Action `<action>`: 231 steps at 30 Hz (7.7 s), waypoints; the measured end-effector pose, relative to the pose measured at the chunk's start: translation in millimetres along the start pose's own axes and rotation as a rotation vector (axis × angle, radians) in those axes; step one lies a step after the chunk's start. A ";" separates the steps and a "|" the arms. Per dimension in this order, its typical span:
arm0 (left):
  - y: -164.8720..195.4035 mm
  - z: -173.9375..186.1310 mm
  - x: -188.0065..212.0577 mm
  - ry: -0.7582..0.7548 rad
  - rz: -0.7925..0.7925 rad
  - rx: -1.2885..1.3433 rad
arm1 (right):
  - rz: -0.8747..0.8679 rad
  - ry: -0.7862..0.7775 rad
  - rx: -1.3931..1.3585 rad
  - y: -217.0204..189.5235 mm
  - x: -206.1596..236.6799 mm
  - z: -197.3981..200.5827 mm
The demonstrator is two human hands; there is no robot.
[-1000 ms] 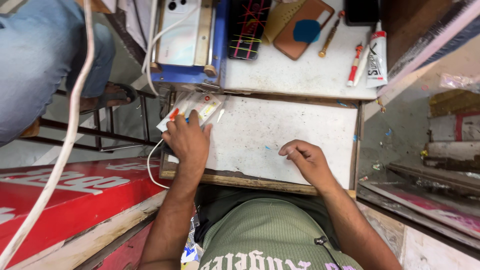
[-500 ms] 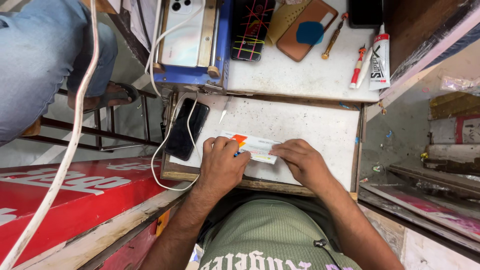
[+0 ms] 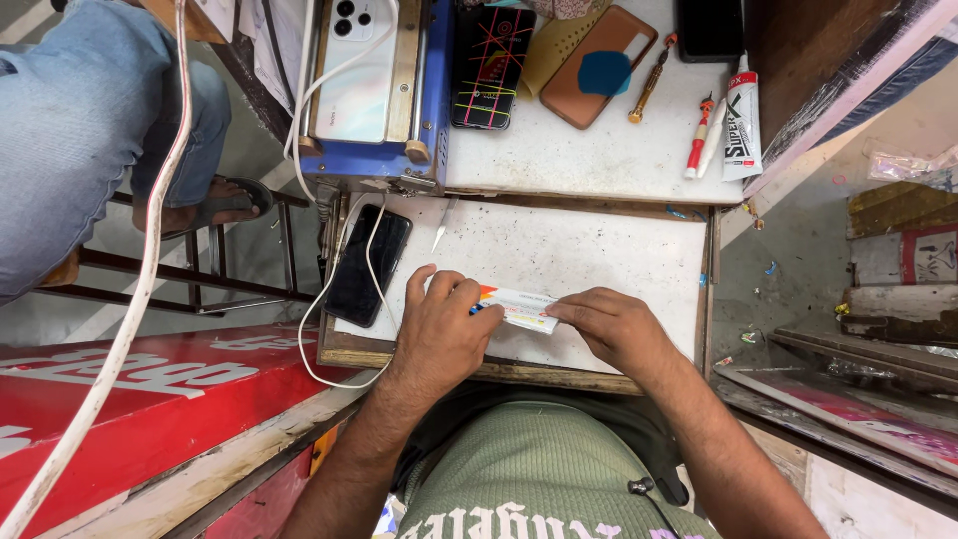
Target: The person applies strips of blue tape in a crisscross pattern over a phone, then sets that phone aside and works on a second phone with a cracked screen, holding it while another person wipes the screen with a blue cloth and points at the glass. The person then handles the tape roll and moves phones on the bench.
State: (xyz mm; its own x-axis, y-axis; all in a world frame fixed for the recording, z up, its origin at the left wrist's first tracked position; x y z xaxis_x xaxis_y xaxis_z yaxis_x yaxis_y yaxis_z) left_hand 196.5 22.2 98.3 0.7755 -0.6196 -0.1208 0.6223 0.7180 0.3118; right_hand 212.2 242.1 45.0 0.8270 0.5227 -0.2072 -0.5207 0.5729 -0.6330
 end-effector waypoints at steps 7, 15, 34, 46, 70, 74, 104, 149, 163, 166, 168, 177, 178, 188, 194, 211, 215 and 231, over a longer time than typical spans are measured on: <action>-0.5 15.5 2.2 0.132 0.027 0.042 | -0.216 0.122 -0.060 26.3 -6.7 17.9; -51.7 35.1 21.1 0.187 0.460 0.237 | -0.594 0.648 -0.362 122.4 -15.8 90.1; -180.8 85.4 -144.0 0.425 0.141 0.169 | -0.718 0.960 -0.702 202.7 -78.2 110.8; -191.9 73.1 -147.6 0.373 0.101 0.231 | -0.774 0.742 -0.884 205.2 -109.2 124.3; -199.6 70.5 -163.3 0.316 0.104 0.057 | -0.415 0.921 -1.075 179.3 -54.8 106.2; -199.1 70.2 -163.2 0.323 0.095 0.047 | -0.509 0.793 -0.838 138.5 -12.4 55.5; -217.1 63.7 -165.5 0.353 0.289 -0.008 | -0.606 0.397 -0.349 58.3 59.7 -21.0; -181.3 90.1 -168.2 0.338 0.260 -0.083 | -0.587 0.406 -0.354 60.6 57.9 -23.9; -190.6 79.7 -166.9 0.284 0.310 -0.059 | -0.612 0.388 -0.367 63.1 59.7 -24.7; -192.6 78.6 -165.6 0.292 0.305 -0.051 | -0.622 0.398 -0.385 62.5 61.2 -24.0; -194.1 77.2 -164.5 0.303 0.293 -0.054 | -0.637 0.408 -0.395 63.2 62.8 -24.5; -200.4 70.4 -164.2 0.336 0.243 -0.073 | -0.599 0.445 -0.396 65.3 64.5 -24.6; -200.9 71.1 -164.4 0.331 0.251 -0.064 | -0.598 0.449 -0.408 64.9 64.1 -24.1; -213.3 58.3 -164.1 0.322 0.251 -0.023 | -0.612 0.439 -0.399 60.8 65.8 -23.0; -218.9 47.9 -160.8 0.290 0.275 -0.083 | -0.584 0.418 -0.393 61.3 64.8 -23.3; -216.1 51.3 -158.3 0.274 0.303 -0.067 | -0.581 0.396 -0.371 61.5 64.8 -25.3; -214.9 52.5 -157.7 0.264 0.312 -0.069 | -0.590 0.385 -0.369 62.8 65.8 -26.4; -214.1 54.0 -156.7 0.279 0.305 -0.056 | -0.608 0.374 -0.392 62.6 65.7 -26.6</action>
State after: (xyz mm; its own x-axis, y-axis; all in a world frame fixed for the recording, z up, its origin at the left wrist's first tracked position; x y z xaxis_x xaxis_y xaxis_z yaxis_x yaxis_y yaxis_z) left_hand -63.9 -51.6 101.3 0.9195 -0.2720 -0.2839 0.3587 0.8761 0.3223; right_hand 239.6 295.6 -28.1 0.9935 -0.0937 0.0648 0.0965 0.3896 -0.9159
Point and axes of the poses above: each hand's wrist, its own x-axis away from the middle knuckle, its own z-axis out of the back of the hand, y = z × x, the point moved 5 cm from there along -x, towards the middle knuckle, and after that the axes turned 4 degrees about -y, right-handed, at the moved point
